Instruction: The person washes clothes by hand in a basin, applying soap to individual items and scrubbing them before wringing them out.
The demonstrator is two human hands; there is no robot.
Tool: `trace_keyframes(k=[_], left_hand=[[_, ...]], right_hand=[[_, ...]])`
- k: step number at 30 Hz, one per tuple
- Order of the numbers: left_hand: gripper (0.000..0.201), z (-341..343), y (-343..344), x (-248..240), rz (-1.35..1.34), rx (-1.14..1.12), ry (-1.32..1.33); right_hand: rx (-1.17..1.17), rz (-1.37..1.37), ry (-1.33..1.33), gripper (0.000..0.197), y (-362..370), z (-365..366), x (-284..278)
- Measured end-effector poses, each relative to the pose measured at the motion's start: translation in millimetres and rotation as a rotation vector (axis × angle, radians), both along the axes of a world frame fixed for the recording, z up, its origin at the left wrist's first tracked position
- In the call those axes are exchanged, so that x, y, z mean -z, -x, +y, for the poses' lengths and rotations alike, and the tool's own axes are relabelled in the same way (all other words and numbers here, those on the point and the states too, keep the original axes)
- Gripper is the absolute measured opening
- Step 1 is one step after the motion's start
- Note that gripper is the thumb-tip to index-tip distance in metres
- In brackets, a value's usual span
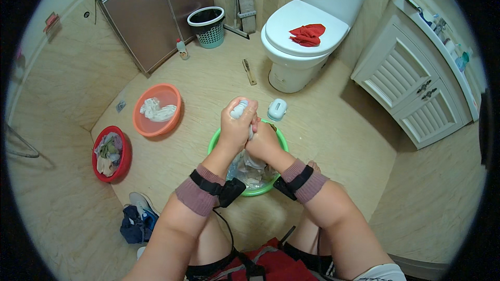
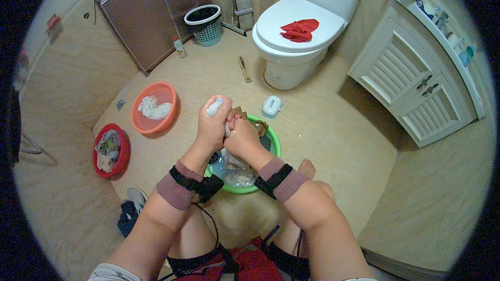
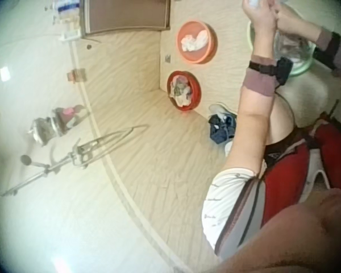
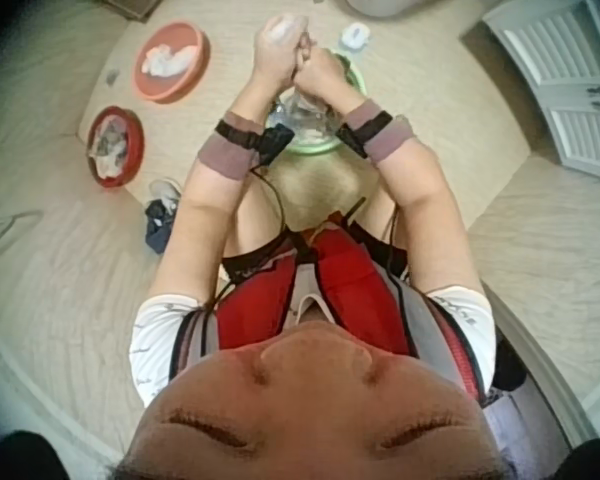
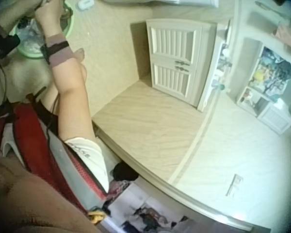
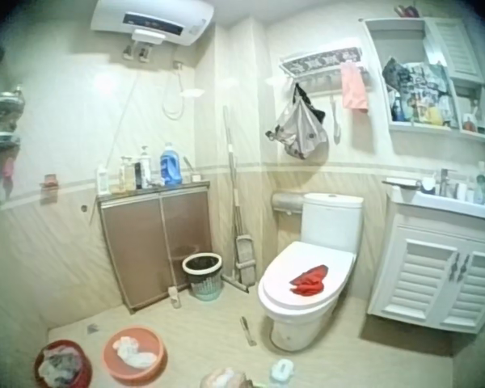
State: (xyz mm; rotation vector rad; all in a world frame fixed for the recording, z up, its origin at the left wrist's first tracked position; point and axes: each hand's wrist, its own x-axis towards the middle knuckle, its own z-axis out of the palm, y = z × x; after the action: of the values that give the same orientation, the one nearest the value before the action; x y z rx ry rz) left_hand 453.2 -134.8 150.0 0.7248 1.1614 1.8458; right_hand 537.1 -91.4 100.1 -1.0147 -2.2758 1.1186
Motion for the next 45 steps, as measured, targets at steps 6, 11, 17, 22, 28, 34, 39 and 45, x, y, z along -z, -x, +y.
trace_keyframes(k=[6, 11, 17, 22, 28, 34, 39, 45], left_hand=[[0.026, 4.3, -0.4, -1.0, -0.167, -0.113, 0.070], [0.030, 12.9, 1.4, 7.7, -0.250, -0.139, 0.066], [0.028, 19.2, 10.1, 19.6, -0.299, -0.067, 0.027], [0.030, 17.8, 16.8, 24.1, -0.140, 0.082, -0.008], [0.091, -5.8, 30.0, 49.3, 0.504, 0.408, 0.120], [0.082, -7.2, 20.2, 40.2, 0.358, 0.511, 0.225], [0.074, -0.4, 16.6, 54.6, 0.254, 0.413, 0.156], [0.057, 13.8, -0.7, 54.9, 0.704, 0.176, 0.086]], right_hand=[[0.032, 0.053, -0.289, 0.021, 0.7, -4.2, 7.8], [0.107, 0.150, -0.414, 0.025, 4.2, 2.6, 21.9], [0.118, 0.001, -0.325, 0.023, 3.7, 2.5, 9.4], [0.086, 0.120, 0.066, 0.028, 4.9, 28.6, -1.3], [0.136, 0.626, 0.626, 0.025, -1.5, 36.9, -5.4], [-0.056, 0.871, 0.714, 0.022, 0.8, 17.5, -25.4], [-0.113, 0.913, 0.762, 0.018, 5.1, 16.1, -35.6], [-0.002, 0.829, 0.386, 0.013, 9.0, 30.5, -29.6]])
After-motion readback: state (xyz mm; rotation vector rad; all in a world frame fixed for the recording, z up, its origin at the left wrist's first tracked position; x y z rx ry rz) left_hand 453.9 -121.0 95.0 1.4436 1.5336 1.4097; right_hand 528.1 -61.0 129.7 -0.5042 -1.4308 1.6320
